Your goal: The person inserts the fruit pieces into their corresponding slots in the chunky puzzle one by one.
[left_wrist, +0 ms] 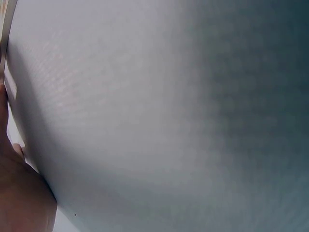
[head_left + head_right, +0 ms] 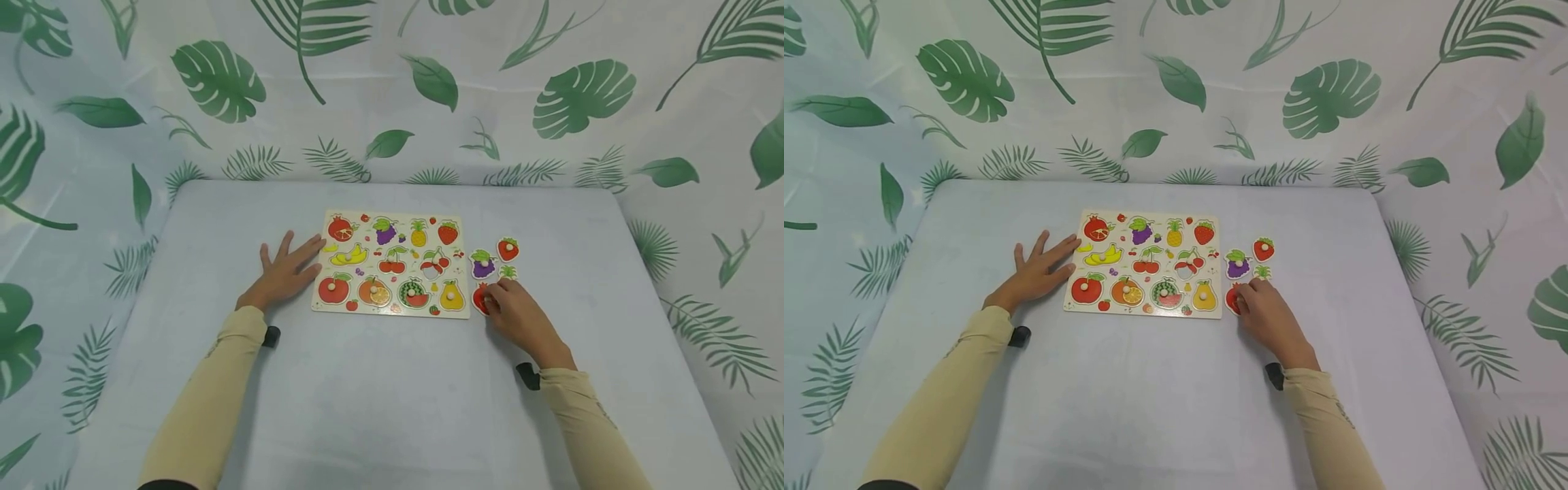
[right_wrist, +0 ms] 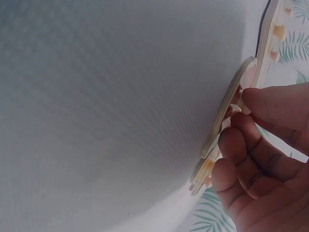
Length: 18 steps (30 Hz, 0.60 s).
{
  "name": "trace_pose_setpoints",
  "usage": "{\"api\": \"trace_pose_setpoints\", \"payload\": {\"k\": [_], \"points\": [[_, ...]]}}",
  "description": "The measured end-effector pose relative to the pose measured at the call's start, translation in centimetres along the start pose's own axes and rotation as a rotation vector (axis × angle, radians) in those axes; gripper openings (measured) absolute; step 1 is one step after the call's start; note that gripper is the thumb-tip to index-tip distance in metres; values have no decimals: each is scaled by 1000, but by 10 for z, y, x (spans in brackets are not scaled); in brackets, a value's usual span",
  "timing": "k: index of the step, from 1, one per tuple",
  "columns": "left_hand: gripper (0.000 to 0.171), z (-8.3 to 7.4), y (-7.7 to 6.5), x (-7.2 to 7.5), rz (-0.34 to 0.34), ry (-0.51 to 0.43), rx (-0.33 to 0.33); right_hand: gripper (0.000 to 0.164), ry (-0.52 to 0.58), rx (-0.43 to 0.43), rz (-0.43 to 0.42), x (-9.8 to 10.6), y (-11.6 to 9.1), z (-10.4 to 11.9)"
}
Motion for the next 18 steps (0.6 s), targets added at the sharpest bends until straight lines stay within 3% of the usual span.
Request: {"api": "trace_pose_setpoints", "payload": {"k": [18], "points": [[67,1,1,1,0,-5,-5,17,10,25,-28,18,15,10]]}}
Point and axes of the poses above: each hand's wrist, its own y-axis towards the middle knuckle, its own x-axis out of the back of the hand, z = x × y, the point moved 10 cm from there along y, towards the middle knuckle, and after that the axes turned 5 degrees about x, right-handed, at the moved point
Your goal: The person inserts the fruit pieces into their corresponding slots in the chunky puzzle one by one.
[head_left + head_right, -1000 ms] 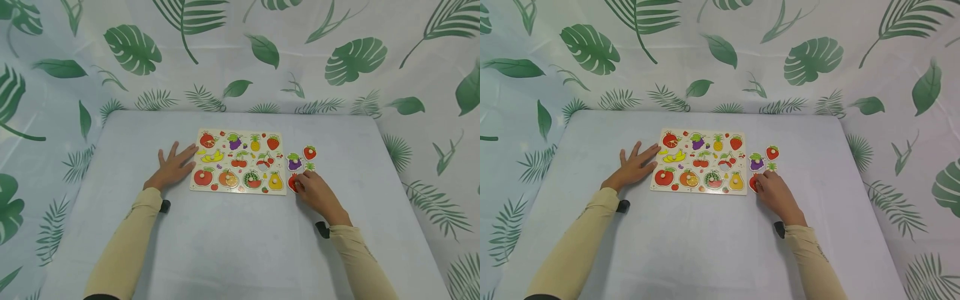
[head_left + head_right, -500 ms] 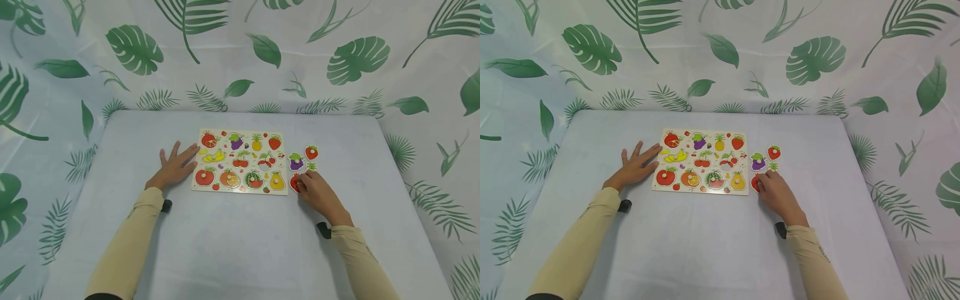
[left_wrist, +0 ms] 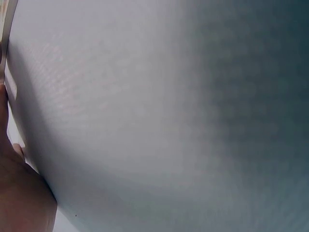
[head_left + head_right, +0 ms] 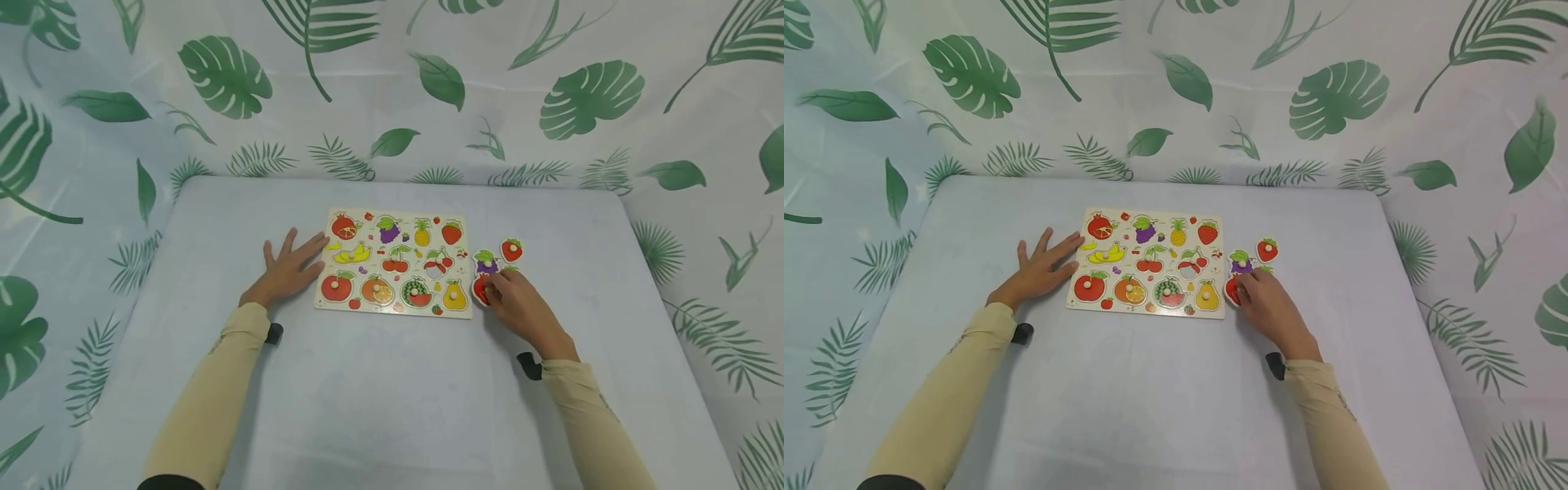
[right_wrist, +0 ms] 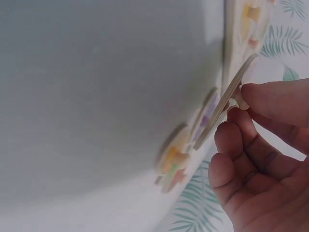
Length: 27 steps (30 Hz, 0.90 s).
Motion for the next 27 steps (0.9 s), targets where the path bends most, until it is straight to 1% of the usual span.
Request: {"api": "trace_pose_setpoints", "payload": {"k": [5,10,13,20,24,27], "points": [[66,1,0,0,4,14,7,16,15,28,-19,5,14,7],[67,7,1,-1,-6,24,12,12,42,71,-36,5,36,20],[66,7,2,-1,-10,23,11,10,50,104,-37,3,49,29],[66,2,2,-1,-2,6,8,8,57,152,1,-6,76,49],[67,3,4,-3,7,21,12,9,65,205,-3,-8,92,67],[67,5,6,-4,3,35,12,9,64,237,4,-12,106,80]]}}
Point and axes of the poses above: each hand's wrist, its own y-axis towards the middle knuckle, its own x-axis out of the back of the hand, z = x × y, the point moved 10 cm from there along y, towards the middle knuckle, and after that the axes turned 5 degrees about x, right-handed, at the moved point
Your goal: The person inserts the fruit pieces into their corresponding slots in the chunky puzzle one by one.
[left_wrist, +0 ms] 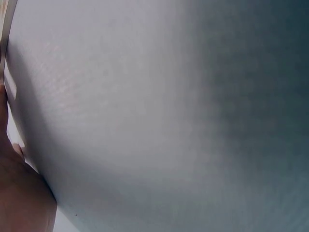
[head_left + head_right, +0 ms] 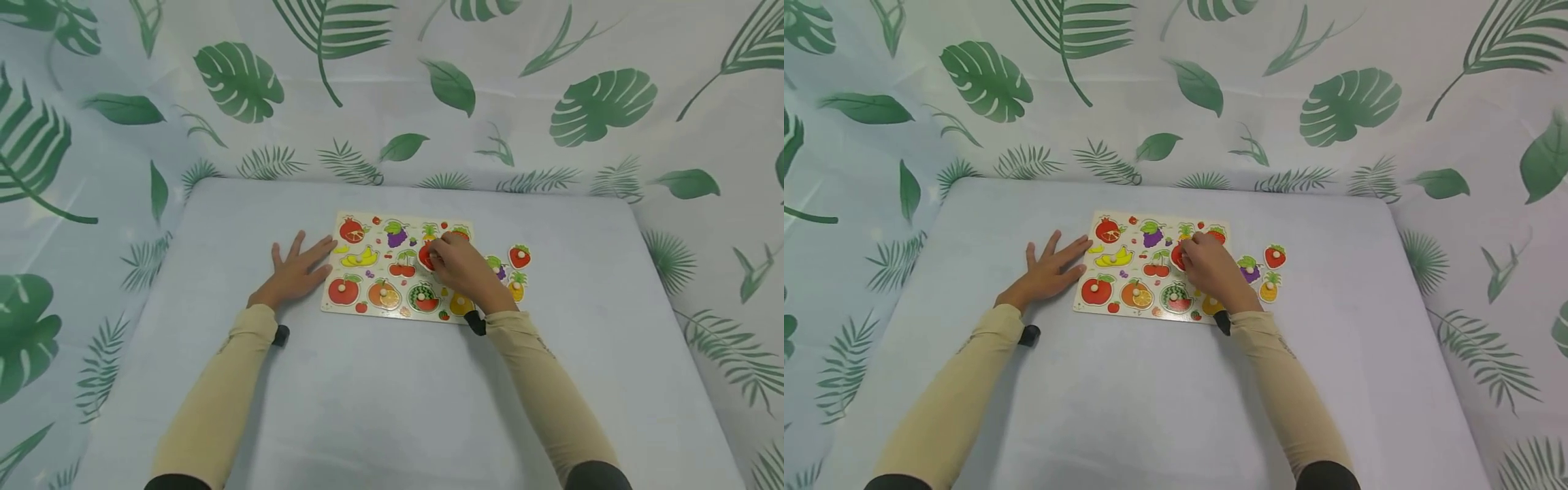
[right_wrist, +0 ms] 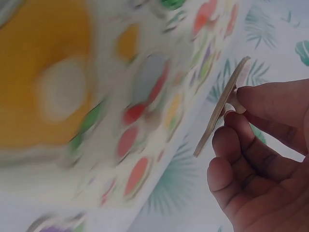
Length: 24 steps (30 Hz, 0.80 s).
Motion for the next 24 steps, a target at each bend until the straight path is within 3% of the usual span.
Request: {"api": "trace_pose_setpoints", "payload": {"k": [14,24], "points": [[65,2,-2,0,-19,-23,4,12,43,70,103,-33,79,31],[66,-2,-2,2,-16,-16,-15,12,61,89,122,-38,124,48]]}}
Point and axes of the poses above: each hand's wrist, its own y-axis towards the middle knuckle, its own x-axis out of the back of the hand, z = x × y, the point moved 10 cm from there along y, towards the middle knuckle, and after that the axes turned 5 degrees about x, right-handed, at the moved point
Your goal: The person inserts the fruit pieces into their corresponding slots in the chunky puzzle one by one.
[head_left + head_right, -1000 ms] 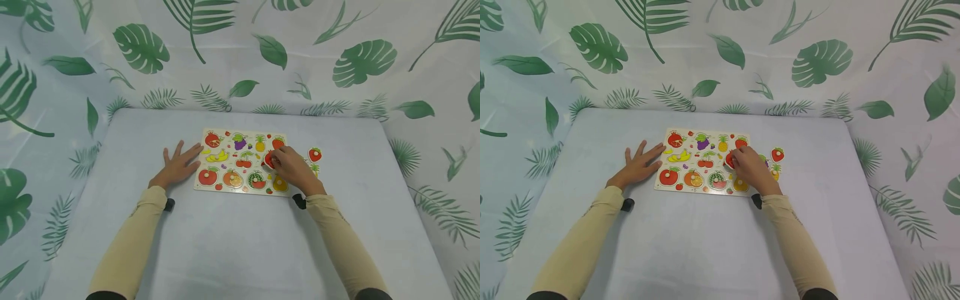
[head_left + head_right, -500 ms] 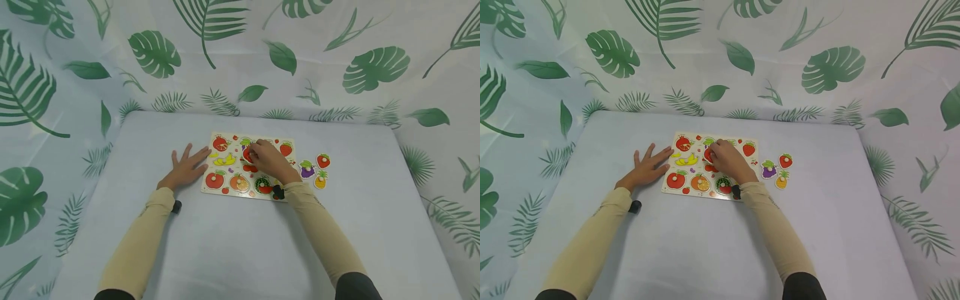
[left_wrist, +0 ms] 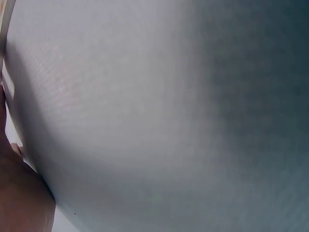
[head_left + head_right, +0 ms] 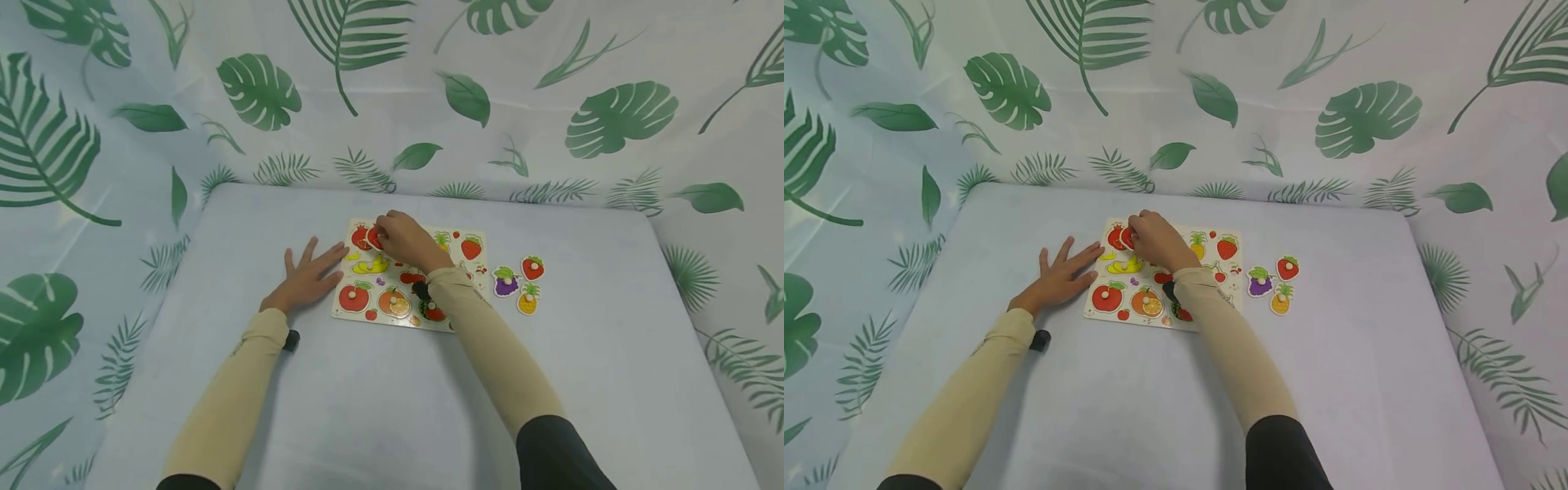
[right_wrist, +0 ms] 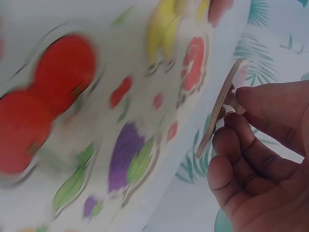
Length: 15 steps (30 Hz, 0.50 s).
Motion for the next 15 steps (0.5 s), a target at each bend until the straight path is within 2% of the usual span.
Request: {"api": "trace_pose_setpoints", "payload": {"k": [7,15], "points": [[65,-1,2,1,1,18,-12,10,36,-38,49,-12,28,4],[64,0,-1,1,-7,18,-7,13,27,-91,141,-31,45,1]]}}
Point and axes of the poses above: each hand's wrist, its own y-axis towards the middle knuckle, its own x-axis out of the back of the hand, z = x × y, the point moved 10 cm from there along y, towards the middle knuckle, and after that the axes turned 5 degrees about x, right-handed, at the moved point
